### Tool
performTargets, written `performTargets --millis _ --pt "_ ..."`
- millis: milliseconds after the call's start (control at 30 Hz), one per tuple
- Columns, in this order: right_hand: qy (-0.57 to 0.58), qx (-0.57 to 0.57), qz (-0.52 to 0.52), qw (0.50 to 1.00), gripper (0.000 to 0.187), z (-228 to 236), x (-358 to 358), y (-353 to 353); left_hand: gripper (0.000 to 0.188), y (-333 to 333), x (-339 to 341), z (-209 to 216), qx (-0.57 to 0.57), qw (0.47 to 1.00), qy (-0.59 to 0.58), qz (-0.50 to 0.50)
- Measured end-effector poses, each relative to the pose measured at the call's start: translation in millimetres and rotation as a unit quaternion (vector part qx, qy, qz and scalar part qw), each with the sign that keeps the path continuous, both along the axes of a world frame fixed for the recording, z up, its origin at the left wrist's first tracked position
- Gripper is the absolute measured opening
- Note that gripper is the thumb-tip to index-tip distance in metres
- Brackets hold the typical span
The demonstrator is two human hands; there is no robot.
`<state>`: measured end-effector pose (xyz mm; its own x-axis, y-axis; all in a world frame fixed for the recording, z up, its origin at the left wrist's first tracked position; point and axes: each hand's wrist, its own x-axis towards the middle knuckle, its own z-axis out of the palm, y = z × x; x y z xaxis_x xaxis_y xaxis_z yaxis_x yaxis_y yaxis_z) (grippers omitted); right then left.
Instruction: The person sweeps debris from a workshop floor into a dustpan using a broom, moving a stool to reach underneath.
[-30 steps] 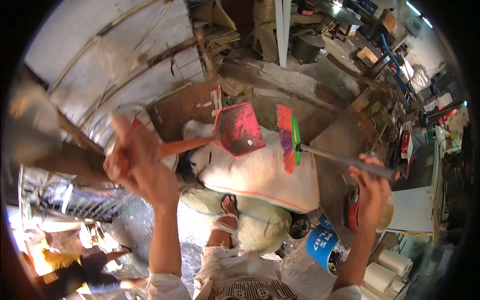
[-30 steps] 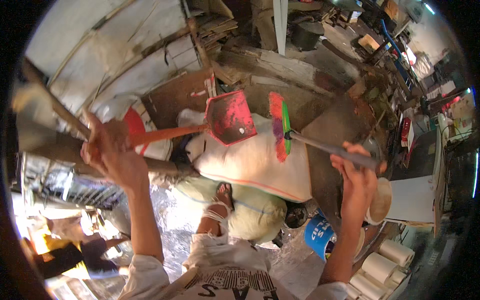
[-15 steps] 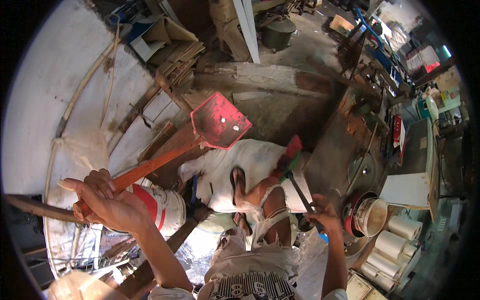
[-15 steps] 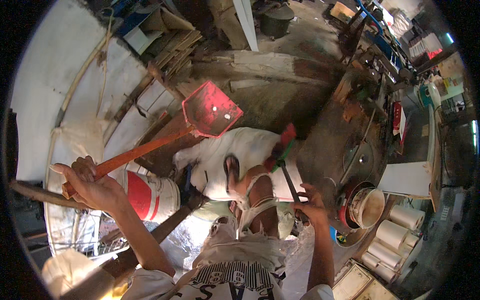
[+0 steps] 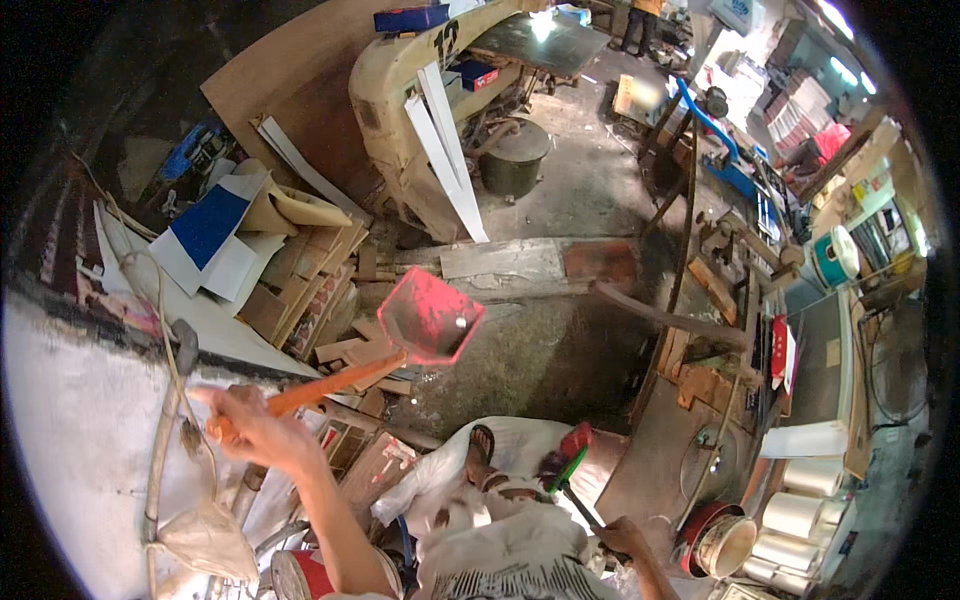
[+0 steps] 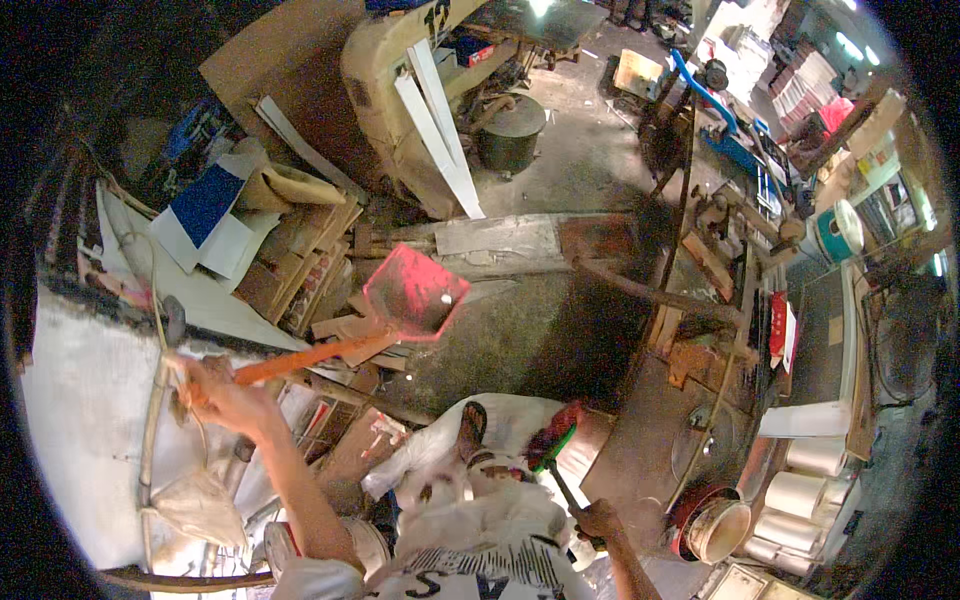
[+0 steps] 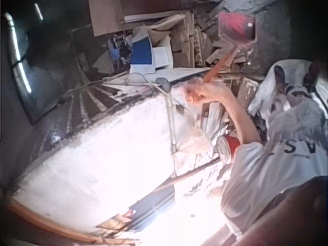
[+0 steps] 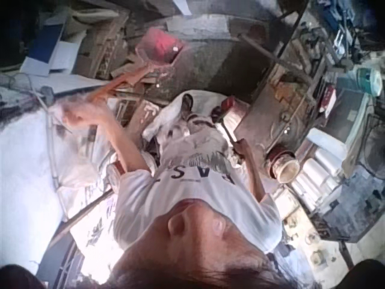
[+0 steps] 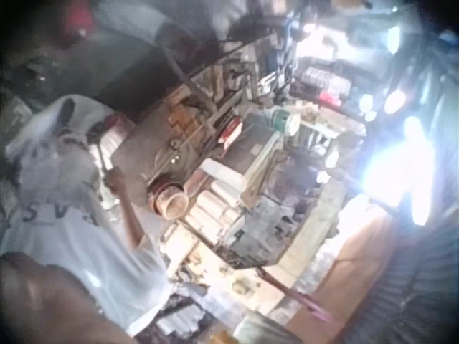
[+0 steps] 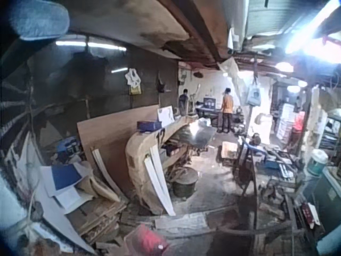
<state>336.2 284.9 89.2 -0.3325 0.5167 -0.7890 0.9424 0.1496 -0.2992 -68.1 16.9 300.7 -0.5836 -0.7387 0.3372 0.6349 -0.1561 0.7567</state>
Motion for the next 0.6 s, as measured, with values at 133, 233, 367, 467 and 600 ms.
performTargets --millis 133,233,367,467,600 --pt "0.011 0.034 0.025 0.999 0.032 63 -36 -3 0.045 18 -32 -36 0.003 1.0 -0.012 -0.008" --pt "0.11 0.07 0.039 0.991 0.028 76 -51 -8 0.046 29 -68 -46 0.017 0.999 -0.024 -0.026" --pt "0.141 0.06 0.061 0.986 0.032 82 -74 -14 0.047 13 -97 -71 -0.01 0.985 -0.079 -0.15" --pt "0.196 0.011 0.039 0.98 0.036 98 -94 -17 0.047 -3 -113 -108 0.022 0.98 -0.129 -0.148" --pt "0.245 -0.014 0.003 0.969 0.036 120 -121 -22 0.04 -32 -72 -133 0.034 0.968 -0.177 -0.172"
